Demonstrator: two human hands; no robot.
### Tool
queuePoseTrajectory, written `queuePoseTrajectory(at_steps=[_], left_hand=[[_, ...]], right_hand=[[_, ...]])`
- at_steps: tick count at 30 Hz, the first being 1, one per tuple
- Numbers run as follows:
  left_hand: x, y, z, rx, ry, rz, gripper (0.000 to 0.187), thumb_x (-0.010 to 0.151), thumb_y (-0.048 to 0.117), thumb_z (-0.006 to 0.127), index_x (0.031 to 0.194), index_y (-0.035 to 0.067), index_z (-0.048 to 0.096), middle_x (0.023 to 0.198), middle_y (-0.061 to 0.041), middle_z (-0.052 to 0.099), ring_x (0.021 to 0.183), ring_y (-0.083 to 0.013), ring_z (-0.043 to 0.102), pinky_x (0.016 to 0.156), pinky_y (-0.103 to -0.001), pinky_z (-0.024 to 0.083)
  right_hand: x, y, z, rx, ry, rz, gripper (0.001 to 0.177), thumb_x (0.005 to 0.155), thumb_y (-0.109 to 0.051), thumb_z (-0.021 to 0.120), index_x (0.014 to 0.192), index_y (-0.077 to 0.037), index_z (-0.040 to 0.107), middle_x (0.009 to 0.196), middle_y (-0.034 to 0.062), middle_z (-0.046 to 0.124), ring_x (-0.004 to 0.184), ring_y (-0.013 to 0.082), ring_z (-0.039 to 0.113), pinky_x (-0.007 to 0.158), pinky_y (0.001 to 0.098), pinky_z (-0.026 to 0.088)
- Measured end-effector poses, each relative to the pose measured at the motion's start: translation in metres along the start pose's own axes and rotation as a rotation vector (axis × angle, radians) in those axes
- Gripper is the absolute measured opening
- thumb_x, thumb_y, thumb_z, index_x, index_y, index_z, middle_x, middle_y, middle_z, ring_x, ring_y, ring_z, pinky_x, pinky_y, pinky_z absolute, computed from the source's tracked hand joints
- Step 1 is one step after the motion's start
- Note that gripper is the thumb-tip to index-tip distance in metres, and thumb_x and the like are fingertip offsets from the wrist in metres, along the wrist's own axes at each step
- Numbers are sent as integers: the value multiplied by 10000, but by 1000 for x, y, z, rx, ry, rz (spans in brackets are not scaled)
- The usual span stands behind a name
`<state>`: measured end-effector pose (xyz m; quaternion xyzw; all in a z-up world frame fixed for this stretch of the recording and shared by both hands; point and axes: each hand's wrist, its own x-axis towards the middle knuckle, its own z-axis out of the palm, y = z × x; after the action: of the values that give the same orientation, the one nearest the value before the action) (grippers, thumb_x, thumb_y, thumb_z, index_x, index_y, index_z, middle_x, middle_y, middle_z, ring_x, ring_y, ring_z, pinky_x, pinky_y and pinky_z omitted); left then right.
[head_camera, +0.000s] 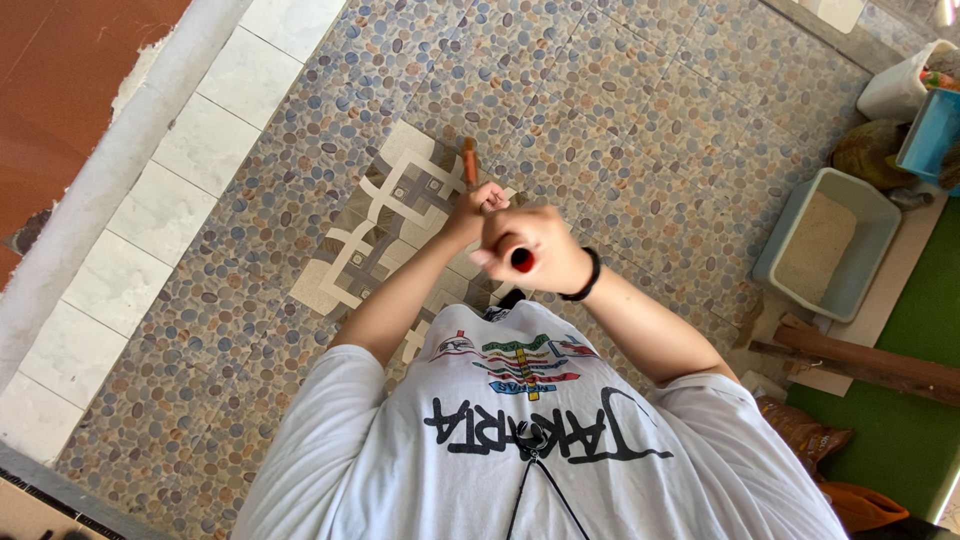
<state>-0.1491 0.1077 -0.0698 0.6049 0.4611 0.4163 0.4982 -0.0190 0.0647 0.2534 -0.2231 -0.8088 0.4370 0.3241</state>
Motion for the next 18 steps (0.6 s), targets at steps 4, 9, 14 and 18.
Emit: queuePoseTrajectory(at_steps=[4,9,14,18], left_hand=[[-7,44,-14,128,121,125,304,802,103,803,1011,78,583,812,-50,713,756,-188,722,669,-332,549],[-38,29,-49,302,111,85,412,829,145,824,1119,107,533,806,-95,689,741,-277,711,662,-388,536],[-86,-36,-102,487,138,45,322,897,204,756,1152,119,580,889,-144,734,824,-374,723,677,-464,565],[-131,-73,-133,643,212,-140,214,893,205,762,1047,98,661,864,-177,727,809,-411,705,666,-491,548]], right_hand=[[-2,-15,-39,272,154,-55,243,960,-122,739,789,-35,591,770,62,670,673,184,661,652,349,565],[1,20,-52,469,277,4,198,1053,-163,661,927,-31,585,845,114,702,792,232,725,753,370,617],[5,96,-19,409,247,219,181,1072,-168,600,991,-9,634,1001,169,776,963,246,771,911,370,627],[5,138,26,492,123,341,195,1023,-181,657,1094,0,675,1115,142,767,1070,207,736,964,342,589]])
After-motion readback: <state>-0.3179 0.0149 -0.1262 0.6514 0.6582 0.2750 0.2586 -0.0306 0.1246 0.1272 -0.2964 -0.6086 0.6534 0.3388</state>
